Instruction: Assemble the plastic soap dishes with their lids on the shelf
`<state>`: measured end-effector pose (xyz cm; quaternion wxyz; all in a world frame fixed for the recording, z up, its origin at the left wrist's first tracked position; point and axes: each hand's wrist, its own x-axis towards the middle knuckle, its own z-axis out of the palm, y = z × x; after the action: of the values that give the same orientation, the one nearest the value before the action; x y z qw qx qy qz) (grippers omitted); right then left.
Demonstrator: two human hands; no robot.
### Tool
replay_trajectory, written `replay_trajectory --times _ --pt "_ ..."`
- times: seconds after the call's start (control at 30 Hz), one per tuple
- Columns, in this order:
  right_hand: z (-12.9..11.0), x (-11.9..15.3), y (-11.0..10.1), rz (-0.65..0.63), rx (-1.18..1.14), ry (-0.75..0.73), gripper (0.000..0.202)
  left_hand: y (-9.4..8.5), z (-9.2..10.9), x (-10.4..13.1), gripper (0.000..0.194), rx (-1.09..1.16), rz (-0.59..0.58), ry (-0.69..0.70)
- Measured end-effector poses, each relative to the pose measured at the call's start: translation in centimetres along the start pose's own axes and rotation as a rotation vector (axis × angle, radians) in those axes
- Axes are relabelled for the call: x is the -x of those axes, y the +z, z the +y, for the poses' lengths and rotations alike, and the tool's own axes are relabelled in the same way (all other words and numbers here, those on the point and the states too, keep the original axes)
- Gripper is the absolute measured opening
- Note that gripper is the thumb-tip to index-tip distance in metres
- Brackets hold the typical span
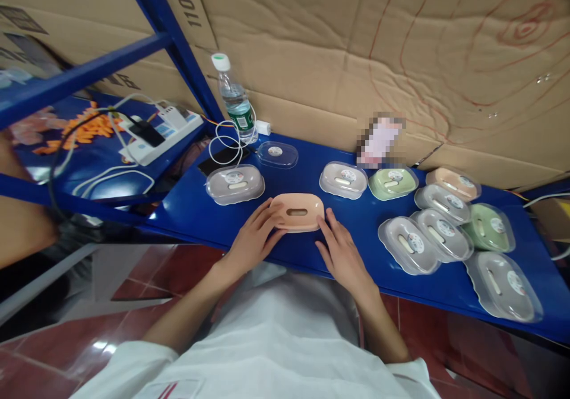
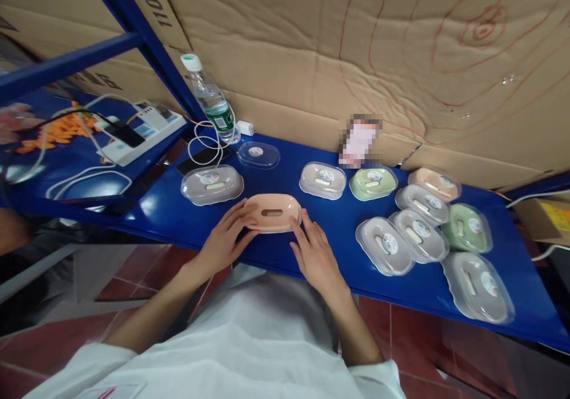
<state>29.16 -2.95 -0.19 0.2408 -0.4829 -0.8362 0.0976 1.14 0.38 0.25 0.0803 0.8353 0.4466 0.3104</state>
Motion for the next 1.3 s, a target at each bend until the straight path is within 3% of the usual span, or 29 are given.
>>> replay_trajectory --times 0.17,0.43,0.6,0.67,0.77,0.83,0.93,1.03,1.13,1.2,1.3 --pt "0.1 0.1 0.0 0.002 -0.002 0.017 0.077 0.2 0.5 -0.6 0.019 -0.021 -0.015 -0.022" --pt "0.1 0.0 -0.2 0.026 -0.048 0.018 0.04 1.4 1.1 0.8 0.021 -0.172 -0.08 0.057" --pt "0.2 0.0 -0.2 0.034 -0.037 -0.007 0.041 -0.4 0.8 -0.1 0.024 -0.145 -0.111 0.081" --pt "0.2 0.0 -0.2 0.03 -0.036 -0.005 0.045 -1.9 0.1 -2.4 0.028 -0.144 -0.098 0.078" --pt "0.2 0.0 -0.2 0.024 -0.025 -0.004 0.052 -3.8 -2.4 -8.1 0.035 -0.204 -0.099 0.045" --pt "0.2 0.0 -0.3 0.02 -0.011 0.0 0.053 -4.0 -5.0 -12.8 0.047 -0.277 -0.195 0.034" --pt "0.2 0.0 -0.4 0.02 0.012 0.014 0.053 -3.3 -8.9 -19.0 0.086 -0.353 -0.458 -0.097" --pt "0.2 0.1 -0.4 0.018 0.013 0.022 0.054 -2.6 -10.5 -22.0 0.092 -0.317 -0.608 -0.152" --pt "0.2 0.1 -0.3 0.007 0.001 0.029 0.06 -2.5 -8.9 -21.0 0.074 -0.256 -0.527 -0.093" --pt "0.2 0.1 -0.3 0.011 -0.012 0.048 0.07 -2.6 -6.5 -18.8 0.073 -0.136 -0.482 -0.067" --pt "0.2 0.1 -0.2 0.015 -0.035 0.063 0.083 -2.6 -2.7 -14.8 0.074 0.033 -0.53 -0.035"
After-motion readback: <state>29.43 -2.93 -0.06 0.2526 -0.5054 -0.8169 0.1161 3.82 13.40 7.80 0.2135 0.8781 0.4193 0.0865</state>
